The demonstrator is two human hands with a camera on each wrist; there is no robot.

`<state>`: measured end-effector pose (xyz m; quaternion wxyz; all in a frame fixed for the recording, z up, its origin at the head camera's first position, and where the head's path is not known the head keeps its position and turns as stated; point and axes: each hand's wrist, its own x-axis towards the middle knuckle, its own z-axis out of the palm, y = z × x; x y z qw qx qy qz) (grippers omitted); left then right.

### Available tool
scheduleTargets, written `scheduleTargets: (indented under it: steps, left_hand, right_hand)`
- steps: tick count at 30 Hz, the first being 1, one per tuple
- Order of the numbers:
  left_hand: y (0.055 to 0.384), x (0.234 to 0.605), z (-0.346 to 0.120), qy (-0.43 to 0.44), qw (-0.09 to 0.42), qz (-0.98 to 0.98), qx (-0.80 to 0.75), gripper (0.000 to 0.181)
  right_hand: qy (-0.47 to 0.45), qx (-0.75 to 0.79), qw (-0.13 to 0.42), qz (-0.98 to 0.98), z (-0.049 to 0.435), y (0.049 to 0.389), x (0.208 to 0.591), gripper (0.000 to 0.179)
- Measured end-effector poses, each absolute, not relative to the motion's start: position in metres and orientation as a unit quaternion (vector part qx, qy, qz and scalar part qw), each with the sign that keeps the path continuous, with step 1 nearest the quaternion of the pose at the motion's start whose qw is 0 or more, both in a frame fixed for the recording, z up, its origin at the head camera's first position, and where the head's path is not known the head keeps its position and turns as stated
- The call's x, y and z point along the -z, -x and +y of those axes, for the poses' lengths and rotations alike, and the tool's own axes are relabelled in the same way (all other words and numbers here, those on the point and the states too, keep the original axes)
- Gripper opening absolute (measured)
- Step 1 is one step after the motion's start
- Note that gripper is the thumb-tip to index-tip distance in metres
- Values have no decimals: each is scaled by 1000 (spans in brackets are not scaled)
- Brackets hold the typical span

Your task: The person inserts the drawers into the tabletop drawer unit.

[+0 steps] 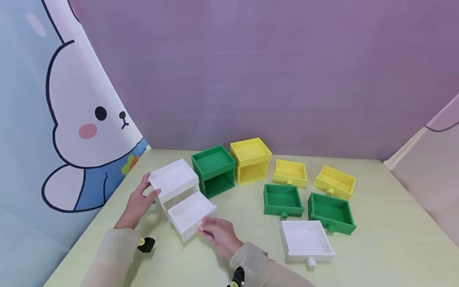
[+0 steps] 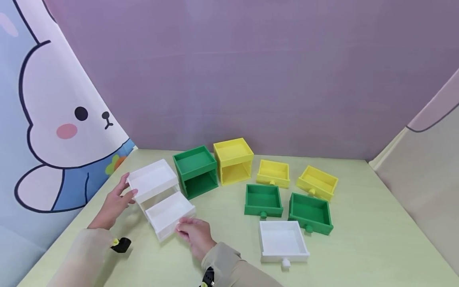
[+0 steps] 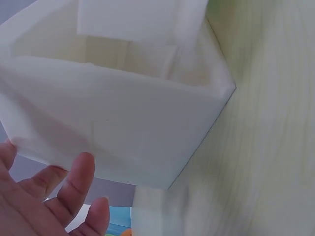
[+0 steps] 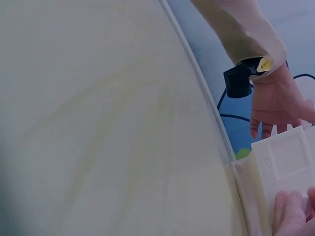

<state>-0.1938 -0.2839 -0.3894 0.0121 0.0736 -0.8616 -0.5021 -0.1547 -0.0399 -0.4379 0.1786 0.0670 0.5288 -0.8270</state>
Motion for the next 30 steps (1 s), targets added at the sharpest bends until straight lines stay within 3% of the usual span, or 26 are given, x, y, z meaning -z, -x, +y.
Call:
scheduleTargets:
  steps: [30]
  left_hand:
    - [197, 391, -285, -70, 6, -877, 476, 74]
  right_hand:
    - [-119, 854, 121, 492, -61, 148, 442, 19]
